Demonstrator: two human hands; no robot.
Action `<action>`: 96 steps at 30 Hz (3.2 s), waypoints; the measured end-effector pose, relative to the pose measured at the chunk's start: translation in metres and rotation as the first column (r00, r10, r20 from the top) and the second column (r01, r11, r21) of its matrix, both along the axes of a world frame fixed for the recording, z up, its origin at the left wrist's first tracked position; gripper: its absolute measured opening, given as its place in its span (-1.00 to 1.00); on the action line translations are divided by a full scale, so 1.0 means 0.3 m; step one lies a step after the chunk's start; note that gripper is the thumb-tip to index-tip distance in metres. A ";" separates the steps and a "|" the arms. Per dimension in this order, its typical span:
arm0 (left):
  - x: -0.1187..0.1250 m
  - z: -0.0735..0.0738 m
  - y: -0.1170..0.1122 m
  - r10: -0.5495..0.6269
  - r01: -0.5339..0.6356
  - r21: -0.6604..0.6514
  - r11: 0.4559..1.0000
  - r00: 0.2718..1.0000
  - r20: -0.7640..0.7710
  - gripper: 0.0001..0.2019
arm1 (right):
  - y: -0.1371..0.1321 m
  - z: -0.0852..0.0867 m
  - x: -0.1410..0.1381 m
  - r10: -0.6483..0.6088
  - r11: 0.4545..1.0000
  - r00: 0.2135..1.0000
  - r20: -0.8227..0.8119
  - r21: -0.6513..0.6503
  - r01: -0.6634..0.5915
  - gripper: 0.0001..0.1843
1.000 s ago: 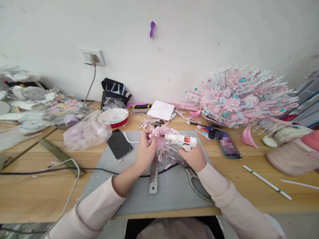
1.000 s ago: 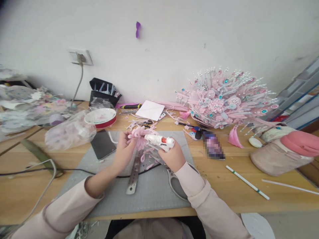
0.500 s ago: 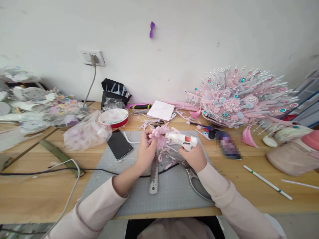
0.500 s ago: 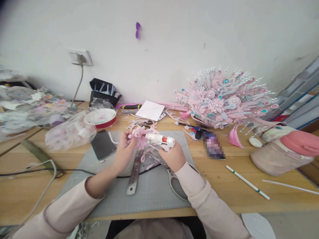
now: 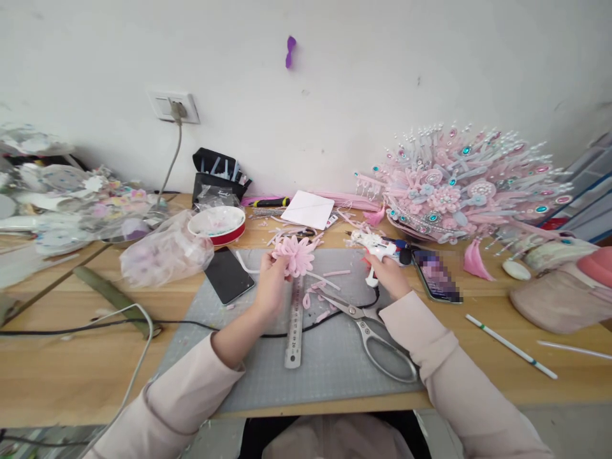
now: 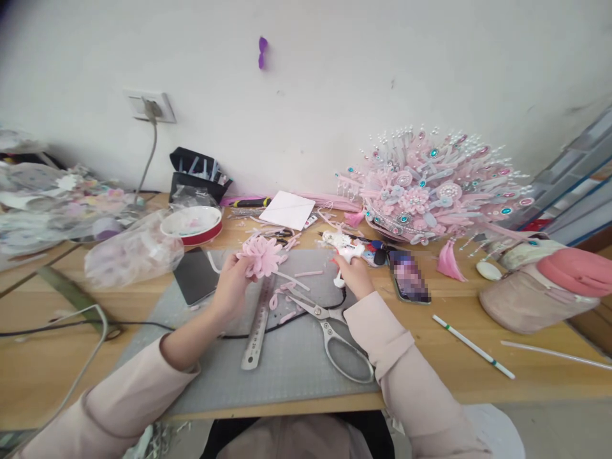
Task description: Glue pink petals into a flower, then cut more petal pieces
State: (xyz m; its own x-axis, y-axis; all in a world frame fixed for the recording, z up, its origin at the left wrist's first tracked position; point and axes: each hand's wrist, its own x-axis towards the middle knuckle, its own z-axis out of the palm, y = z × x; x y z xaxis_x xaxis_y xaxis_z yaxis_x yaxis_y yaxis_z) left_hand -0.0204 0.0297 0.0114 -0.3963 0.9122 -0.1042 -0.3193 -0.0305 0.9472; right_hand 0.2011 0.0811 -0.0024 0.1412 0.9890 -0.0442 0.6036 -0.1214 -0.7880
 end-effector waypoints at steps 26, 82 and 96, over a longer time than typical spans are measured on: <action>0.011 -0.010 -0.006 -0.011 0.005 0.094 0.996 0.998 0.056 -0.83 | -0.037 0.001 -0.179 0.597 0.622 0.469 0.651 -0.006 -0.783 -0.79; 0.052 -0.001 -0.063 -0.494 0.492 -0.072 0.867 0.870 0.002 -0.78 | -0.142 0.131 -0.153 0.441 0.763 0.867 0.233 0.411 -0.499 -0.89; 0.056 -0.013 -0.062 -0.504 0.503 -0.049 0.863 0.864 -0.004 -0.77 | -0.158 0.132 -0.172 0.343 0.782 0.880 0.327 0.419 -0.461 -0.89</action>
State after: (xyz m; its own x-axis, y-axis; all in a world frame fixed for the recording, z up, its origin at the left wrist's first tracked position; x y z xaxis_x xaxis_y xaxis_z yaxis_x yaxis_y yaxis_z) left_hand -0.0035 0.0113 0.0076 0.1141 0.9825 -0.1470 -0.2647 0.1727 0.9487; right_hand 0.1495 0.0336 0.0373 -0.3263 0.8450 0.4236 0.6757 0.5219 -0.5207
